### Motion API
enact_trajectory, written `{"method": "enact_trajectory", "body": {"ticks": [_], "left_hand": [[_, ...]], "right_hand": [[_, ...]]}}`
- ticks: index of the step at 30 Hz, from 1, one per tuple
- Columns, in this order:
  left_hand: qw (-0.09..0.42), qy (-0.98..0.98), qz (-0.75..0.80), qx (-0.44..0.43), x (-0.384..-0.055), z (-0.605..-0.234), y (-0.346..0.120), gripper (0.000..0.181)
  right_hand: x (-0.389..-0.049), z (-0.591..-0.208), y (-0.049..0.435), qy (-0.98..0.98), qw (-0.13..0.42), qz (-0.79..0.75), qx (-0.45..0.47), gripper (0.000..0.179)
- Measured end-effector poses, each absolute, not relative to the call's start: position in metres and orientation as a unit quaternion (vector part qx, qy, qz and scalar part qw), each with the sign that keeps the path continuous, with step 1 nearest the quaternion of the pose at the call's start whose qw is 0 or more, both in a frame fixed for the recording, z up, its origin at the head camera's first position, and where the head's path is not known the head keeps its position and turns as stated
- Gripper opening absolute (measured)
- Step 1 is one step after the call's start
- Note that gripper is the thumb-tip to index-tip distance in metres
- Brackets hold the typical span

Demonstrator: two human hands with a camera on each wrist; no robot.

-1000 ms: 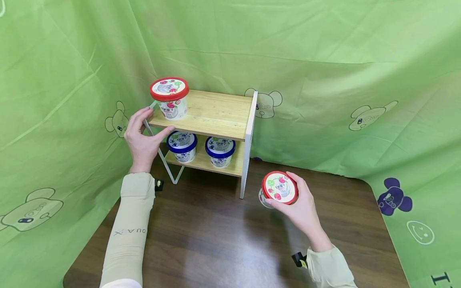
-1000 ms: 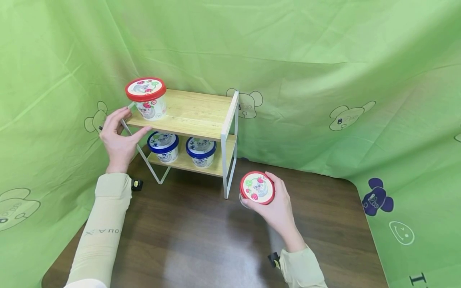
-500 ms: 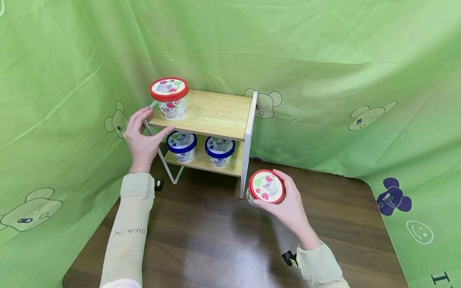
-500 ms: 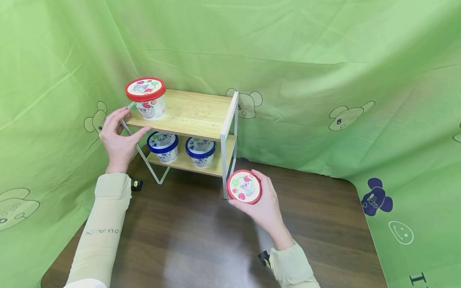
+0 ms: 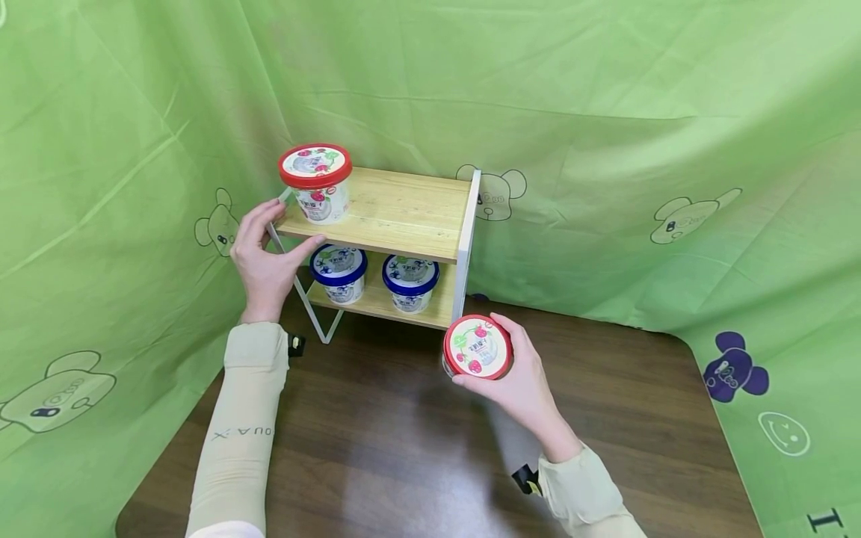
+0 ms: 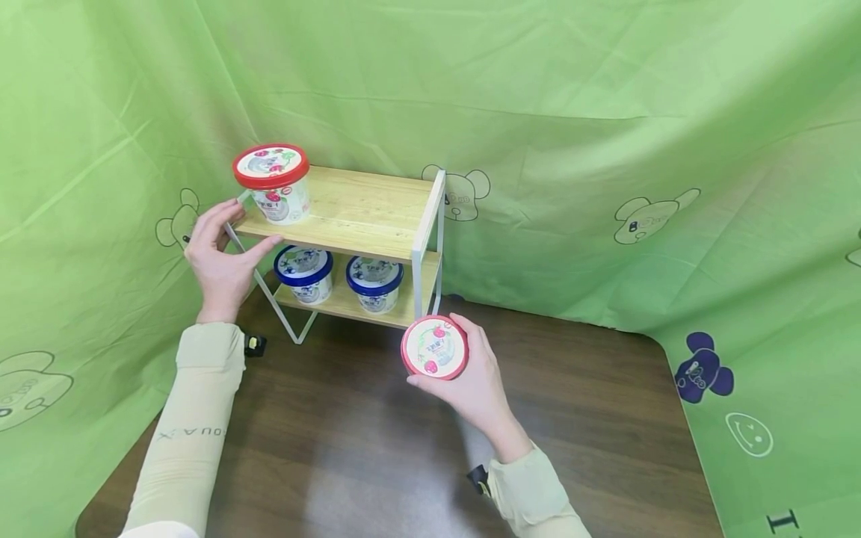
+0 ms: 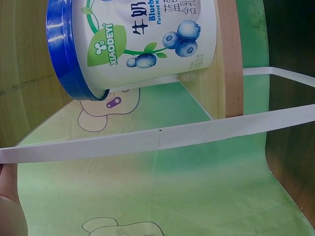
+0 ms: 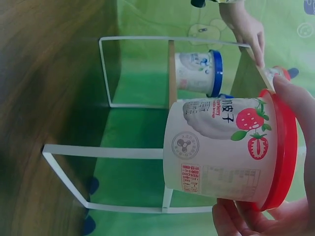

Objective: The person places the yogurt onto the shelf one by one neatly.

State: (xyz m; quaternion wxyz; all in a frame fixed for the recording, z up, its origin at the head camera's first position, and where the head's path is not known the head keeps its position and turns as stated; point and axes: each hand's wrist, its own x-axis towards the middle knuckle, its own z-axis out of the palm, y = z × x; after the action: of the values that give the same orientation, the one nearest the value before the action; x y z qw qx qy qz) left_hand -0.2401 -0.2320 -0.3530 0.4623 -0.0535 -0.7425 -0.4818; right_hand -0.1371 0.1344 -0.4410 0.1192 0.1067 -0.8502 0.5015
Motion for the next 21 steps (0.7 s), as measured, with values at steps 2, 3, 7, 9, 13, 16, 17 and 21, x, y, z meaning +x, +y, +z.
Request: {"method": "enact_trajectory", "body": {"ticks": [2, 3, 7, 9, 13, 16, 17, 21], "left_hand": [[0.462, -0.745, -0.479, -0.052, -0.242, -0.355, -0.234, 0.065], [0.462, -0.745, -0.479, -0.051, -0.243, -0.356, -0.234, 0.065], [0.462, -0.743, -0.482, -0.052, -0.245, -0.357, -0.236, 0.065], [0.463, -0.741, -0.483, -0.054, -0.246, -0.358, -0.236, 0.065], [0.464, -0.741, -0.482, -0.055, -0.246, -0.358, -0.237, 0.065], [0.463, -0.741, -0.484, -0.054, -0.248, -0.359, -0.238, 0.065], [0.462, -0.741, -0.484, -0.053, -0.249, -0.36, -0.238, 0.065], [0.461, -0.743, -0.482, -0.049, -0.254, -0.365, -0.242, 0.066]], "right_hand": [[-0.137, -0.44, 0.132, -0.85, 0.117, 0.502, 0.106, 0.106], [-0.137, -0.44, 0.131, -0.85, 0.117, 0.502, 0.107, 0.106], [-0.138, -0.44, 0.127, -0.85, 0.115, 0.501, 0.114, 0.105], [-0.139, -0.441, 0.126, -0.849, 0.115, 0.501, 0.12, 0.106], [-0.14, -0.441, 0.124, -0.848, 0.116, 0.502, 0.128, 0.106], [-0.142, -0.44, 0.121, -0.845, 0.117, 0.504, 0.135, 0.106], [-0.142, -0.44, 0.119, -0.844, 0.115, 0.505, 0.136, 0.106], [-0.144, -0.437, 0.113, -0.84, 0.111, 0.511, 0.146, 0.106]]}}
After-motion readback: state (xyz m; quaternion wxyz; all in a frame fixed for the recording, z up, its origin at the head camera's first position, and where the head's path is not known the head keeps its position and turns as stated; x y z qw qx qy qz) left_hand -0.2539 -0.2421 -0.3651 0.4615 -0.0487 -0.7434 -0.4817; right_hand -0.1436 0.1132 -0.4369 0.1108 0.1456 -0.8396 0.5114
